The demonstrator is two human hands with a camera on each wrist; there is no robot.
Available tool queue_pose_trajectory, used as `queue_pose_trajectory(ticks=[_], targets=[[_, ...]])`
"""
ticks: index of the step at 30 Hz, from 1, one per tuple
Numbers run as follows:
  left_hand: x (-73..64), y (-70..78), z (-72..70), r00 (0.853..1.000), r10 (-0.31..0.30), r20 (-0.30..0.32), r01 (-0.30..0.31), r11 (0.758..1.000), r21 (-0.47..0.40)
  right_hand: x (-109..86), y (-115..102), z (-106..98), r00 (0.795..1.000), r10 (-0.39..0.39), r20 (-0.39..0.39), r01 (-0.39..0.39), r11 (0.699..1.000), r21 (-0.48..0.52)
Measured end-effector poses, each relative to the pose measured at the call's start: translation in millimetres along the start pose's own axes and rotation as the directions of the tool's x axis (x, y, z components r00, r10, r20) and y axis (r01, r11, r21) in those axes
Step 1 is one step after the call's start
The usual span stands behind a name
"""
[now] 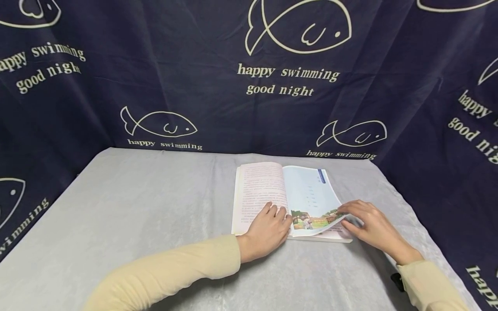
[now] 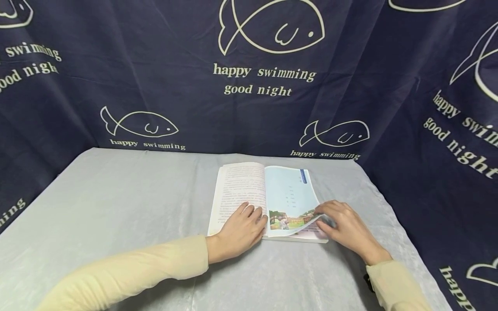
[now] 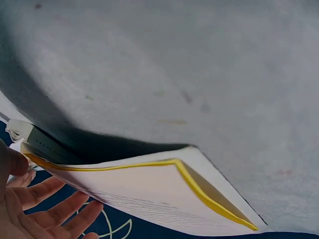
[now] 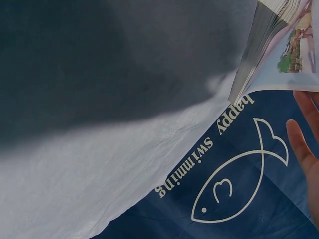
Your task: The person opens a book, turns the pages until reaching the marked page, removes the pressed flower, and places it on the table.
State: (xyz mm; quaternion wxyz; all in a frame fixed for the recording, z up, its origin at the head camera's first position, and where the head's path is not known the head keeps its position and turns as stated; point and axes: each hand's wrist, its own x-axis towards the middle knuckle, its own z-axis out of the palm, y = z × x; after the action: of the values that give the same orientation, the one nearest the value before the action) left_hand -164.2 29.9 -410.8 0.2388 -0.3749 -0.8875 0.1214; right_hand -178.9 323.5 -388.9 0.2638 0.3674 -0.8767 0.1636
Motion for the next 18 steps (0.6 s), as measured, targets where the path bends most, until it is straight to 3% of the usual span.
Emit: queue_pose_trajectory(ticks=[11,18], targets=[[-0.1,4.4,-0.7,0.999,-0.028,0.025,0.028,1.000,-0.002,6.5,0.2,-1.6,0.999,0.037,-0.017,-0.036,0.998,0.044],[2.3,8.9,-1.5,0.998,-0.055,0.024,0.055,0.998,0.016,13.7,-0.9,-0.7,0.992,-0.022,-0.125,0.031,0.997,0.071]])
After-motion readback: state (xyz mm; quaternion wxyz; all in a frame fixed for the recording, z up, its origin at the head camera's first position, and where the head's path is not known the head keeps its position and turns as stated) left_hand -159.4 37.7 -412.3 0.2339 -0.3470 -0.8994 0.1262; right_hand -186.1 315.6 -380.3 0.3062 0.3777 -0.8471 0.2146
